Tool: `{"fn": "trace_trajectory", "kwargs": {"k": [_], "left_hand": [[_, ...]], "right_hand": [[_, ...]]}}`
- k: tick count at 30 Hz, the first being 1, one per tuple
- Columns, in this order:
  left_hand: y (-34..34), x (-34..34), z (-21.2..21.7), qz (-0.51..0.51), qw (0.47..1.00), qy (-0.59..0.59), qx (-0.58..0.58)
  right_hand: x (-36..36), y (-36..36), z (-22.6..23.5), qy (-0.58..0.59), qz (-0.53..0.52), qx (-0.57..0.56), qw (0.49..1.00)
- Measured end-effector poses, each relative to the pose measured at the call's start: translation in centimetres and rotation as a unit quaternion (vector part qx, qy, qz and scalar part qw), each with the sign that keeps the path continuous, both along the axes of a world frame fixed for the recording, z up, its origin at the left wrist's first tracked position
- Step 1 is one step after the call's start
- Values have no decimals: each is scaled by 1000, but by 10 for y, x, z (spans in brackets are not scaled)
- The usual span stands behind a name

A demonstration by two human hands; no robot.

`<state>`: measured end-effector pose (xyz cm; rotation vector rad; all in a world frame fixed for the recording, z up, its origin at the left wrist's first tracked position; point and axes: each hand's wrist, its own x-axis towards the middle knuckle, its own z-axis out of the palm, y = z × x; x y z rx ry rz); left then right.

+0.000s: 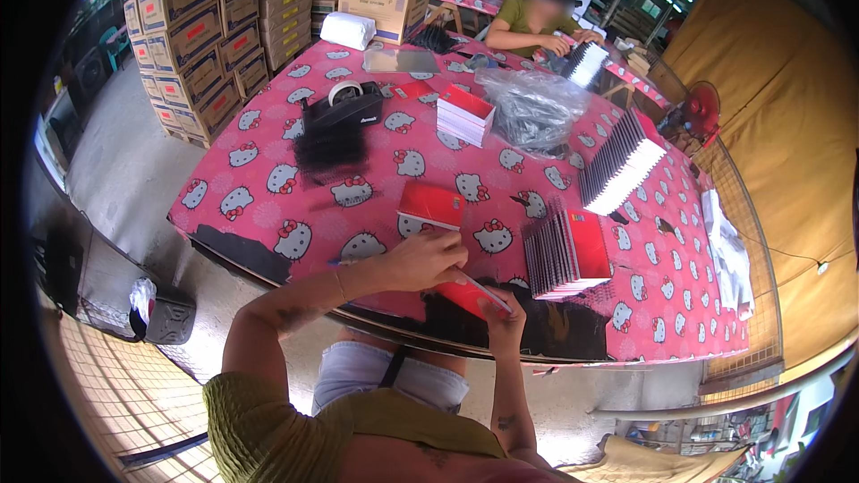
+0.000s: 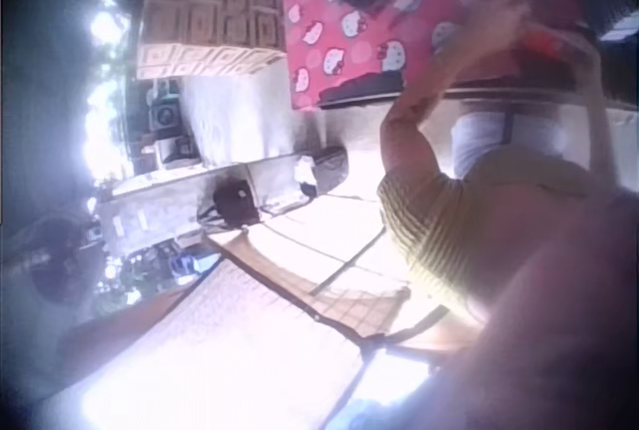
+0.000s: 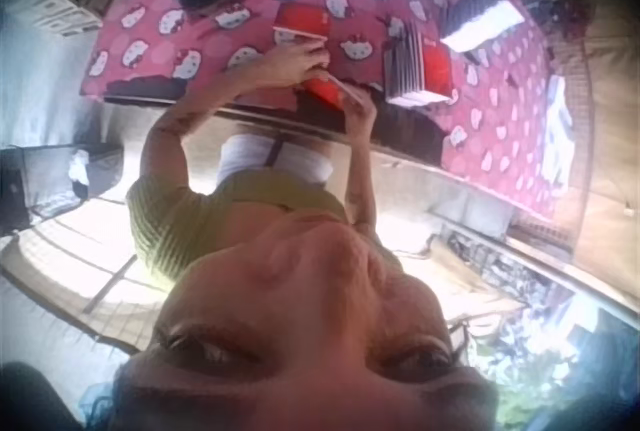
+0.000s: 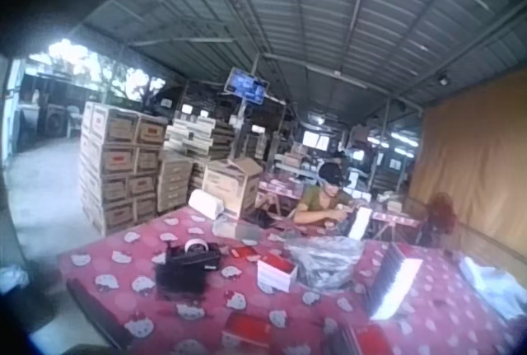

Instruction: The person assembles small red notebooks by folding paper covers around stacks of pages and placing the finished items onto a stack.

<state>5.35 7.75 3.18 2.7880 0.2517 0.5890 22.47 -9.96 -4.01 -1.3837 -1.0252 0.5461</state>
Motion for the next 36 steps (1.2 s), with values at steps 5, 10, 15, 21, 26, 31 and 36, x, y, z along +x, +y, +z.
{"fn": "trace_trajectory", "kwargs": {"k": [5, 10, 15, 21, 26, 31, 36], "left_hand": [[-37, 6, 2, 149, 963, -26, 224], [-76, -5, -45, 111, 982, -32, 152], [-73, 7, -25, 118, 976, -53, 173], [-56, 17, 3, 189, 956, -70, 212], [-92, -3, -43, 118, 979, -37, 160], [-84, 2, -28, 101, 984, -21, 144], [-70, 15, -16, 131, 977, -12, 166]], "right_hand": [[-16, -2, 8, 106, -44, 55, 992], [-17, 1, 10, 100, -42, 70, 992], [-22, -9, 26, 104, -49, 48, 992], [-29, -7, 32, 78, -2, 13, 997], [-22, -5, 23, 73, -29, 19, 997], [-21, -4, 25, 73, -29, 9, 997], [-20, -1, 20, -13, -30, 12, 999]]}}
